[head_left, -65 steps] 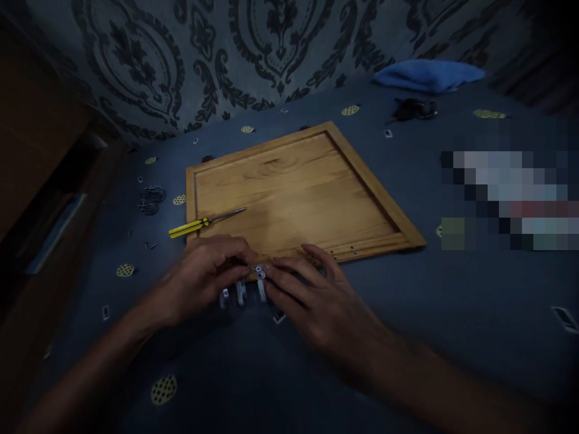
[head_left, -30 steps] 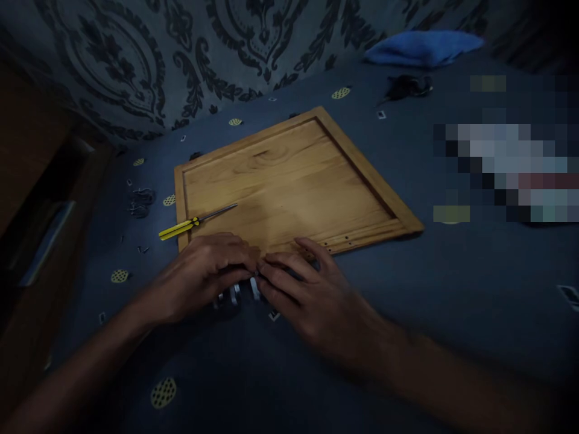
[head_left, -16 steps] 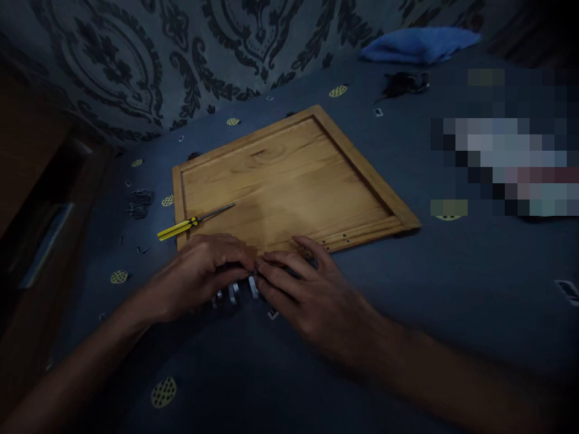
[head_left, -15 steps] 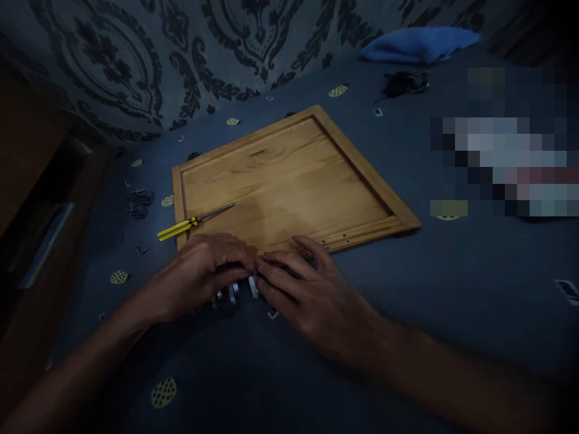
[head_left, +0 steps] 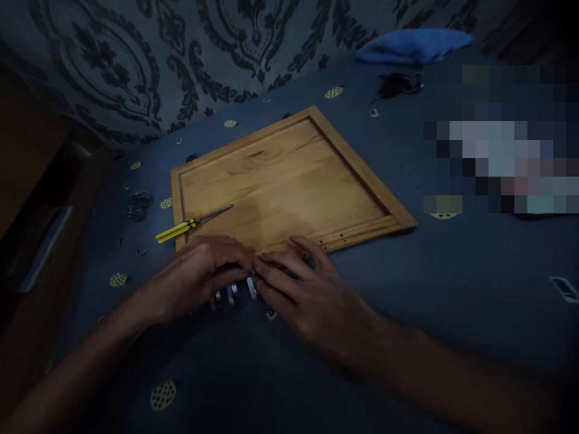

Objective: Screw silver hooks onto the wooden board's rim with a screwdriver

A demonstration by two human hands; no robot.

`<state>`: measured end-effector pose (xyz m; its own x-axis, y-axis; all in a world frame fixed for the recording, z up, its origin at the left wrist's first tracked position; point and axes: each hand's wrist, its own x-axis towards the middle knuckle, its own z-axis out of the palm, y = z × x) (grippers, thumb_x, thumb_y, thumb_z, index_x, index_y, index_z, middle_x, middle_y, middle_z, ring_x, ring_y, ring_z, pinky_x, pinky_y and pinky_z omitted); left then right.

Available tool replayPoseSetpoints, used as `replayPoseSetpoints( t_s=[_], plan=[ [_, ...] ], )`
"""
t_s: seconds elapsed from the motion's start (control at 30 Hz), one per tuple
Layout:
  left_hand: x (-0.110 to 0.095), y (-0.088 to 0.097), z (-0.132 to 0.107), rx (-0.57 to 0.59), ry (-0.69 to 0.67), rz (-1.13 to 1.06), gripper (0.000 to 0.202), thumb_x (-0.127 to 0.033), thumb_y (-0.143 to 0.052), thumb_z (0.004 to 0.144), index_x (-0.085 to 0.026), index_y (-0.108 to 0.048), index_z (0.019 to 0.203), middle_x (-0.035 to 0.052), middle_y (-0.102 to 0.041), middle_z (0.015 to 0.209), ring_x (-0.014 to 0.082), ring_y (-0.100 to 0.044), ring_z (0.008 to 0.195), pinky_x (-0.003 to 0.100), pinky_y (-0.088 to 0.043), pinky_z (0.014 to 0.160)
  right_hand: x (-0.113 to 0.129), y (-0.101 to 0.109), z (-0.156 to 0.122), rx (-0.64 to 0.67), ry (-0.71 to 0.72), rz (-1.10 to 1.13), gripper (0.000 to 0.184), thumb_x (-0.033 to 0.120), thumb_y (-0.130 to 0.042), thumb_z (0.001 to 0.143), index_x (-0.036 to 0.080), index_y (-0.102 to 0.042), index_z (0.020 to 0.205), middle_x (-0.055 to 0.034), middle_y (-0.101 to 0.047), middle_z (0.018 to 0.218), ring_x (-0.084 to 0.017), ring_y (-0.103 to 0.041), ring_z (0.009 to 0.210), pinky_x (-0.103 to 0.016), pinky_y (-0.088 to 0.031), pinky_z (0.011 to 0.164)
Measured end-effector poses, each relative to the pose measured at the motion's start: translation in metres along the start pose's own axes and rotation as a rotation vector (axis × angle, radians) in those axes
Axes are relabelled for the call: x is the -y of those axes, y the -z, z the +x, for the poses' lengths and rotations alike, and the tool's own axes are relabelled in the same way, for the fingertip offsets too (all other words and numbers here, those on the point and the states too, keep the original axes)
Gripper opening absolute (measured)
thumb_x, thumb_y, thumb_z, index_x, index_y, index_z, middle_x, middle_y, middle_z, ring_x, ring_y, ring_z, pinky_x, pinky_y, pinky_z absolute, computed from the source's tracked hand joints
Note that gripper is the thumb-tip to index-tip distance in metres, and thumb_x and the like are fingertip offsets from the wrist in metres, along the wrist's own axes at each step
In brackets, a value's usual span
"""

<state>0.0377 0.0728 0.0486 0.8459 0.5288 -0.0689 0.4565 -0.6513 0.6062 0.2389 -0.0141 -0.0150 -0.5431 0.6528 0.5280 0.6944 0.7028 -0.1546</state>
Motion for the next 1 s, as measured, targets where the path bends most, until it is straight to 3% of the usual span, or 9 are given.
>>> replayPoseSetpoints(
  t_s=[0.27, 0.47, 0.67, 0.83, 1.0],
  plan=[
    [0.000, -0.002, 0.000, 0.017, 0.060, -0.070, 0.008, -0.016, -0.061, 0.097, -0.019, -0.069, 0.096, -0.0009, -0.073, 0.089, 0.0125, -0.068, 0.082, 0.021, -0.047, 0.073, 0.000, 0.002, 0.001, 0.031, -0.013, 0.014, 0.030, 0.010, -0.045, 0.103, 0.016, -0.074, 0.107, -0.0061, -0.077, 0.111, -0.022, -0.063, 0.108, -0.053, -0.043, 0.109],
    [0.001, -0.003, 0.000, -0.003, 0.049, -0.049, 0.015, -0.018, -0.060, 0.098, -0.017, -0.067, 0.084, -0.0027, -0.067, 0.075, 0.0103, -0.063, 0.069, 0.019, -0.044, 0.065, 0.000, 0.001, 0.000, 0.009, 0.001, 0.009, 0.029, 0.009, -0.047, 0.101, 0.016, -0.075, 0.106, -0.0079, -0.076, 0.110, -0.023, -0.063, 0.108, -0.055, -0.043, 0.109],
    [0.000, 0.003, -0.004, -0.036, 0.038, -0.044, 0.012, -0.022, -0.062, 0.098, -0.020, -0.072, 0.093, -0.0006, -0.072, 0.081, 0.0121, -0.067, 0.076, 0.020, -0.049, 0.070, 0.000, 0.002, 0.001, 0.003, -0.003, 0.030, 0.030, 0.008, -0.045, 0.102, 0.013, -0.074, 0.106, -0.0076, -0.077, 0.108, -0.023, -0.063, 0.107, -0.053, -0.042, 0.109],
    [-0.002, 0.006, -0.016, -0.120, 0.060, -0.015, 0.010, -0.018, -0.063, 0.097, -0.021, -0.073, 0.094, -0.0018, -0.071, 0.081, 0.0106, -0.065, 0.073, 0.019, -0.048, 0.066, -0.001, 0.003, 0.001, 0.020, 0.009, 0.036, 0.024, 0.009, -0.051, 0.100, 0.012, -0.073, 0.108, -0.0084, -0.077, 0.110, -0.024, -0.063, 0.108, -0.053, -0.043, 0.107],
    [-0.011, -0.004, -0.027, -0.202, -0.017, 0.088, 0.025, -0.012, -0.056, 0.099, -0.021, -0.069, 0.118, 0.0021, -0.070, 0.094, 0.0133, -0.065, 0.087, 0.022, -0.050, 0.077, 0.000, 0.000, 0.000, 0.032, 0.016, 0.026, 0.022, 0.009, -0.058, 0.095, 0.015, -0.074, 0.108, -0.0089, -0.076, 0.111, -0.025, -0.062, 0.111, -0.056, -0.043, 0.107]
  ],
)
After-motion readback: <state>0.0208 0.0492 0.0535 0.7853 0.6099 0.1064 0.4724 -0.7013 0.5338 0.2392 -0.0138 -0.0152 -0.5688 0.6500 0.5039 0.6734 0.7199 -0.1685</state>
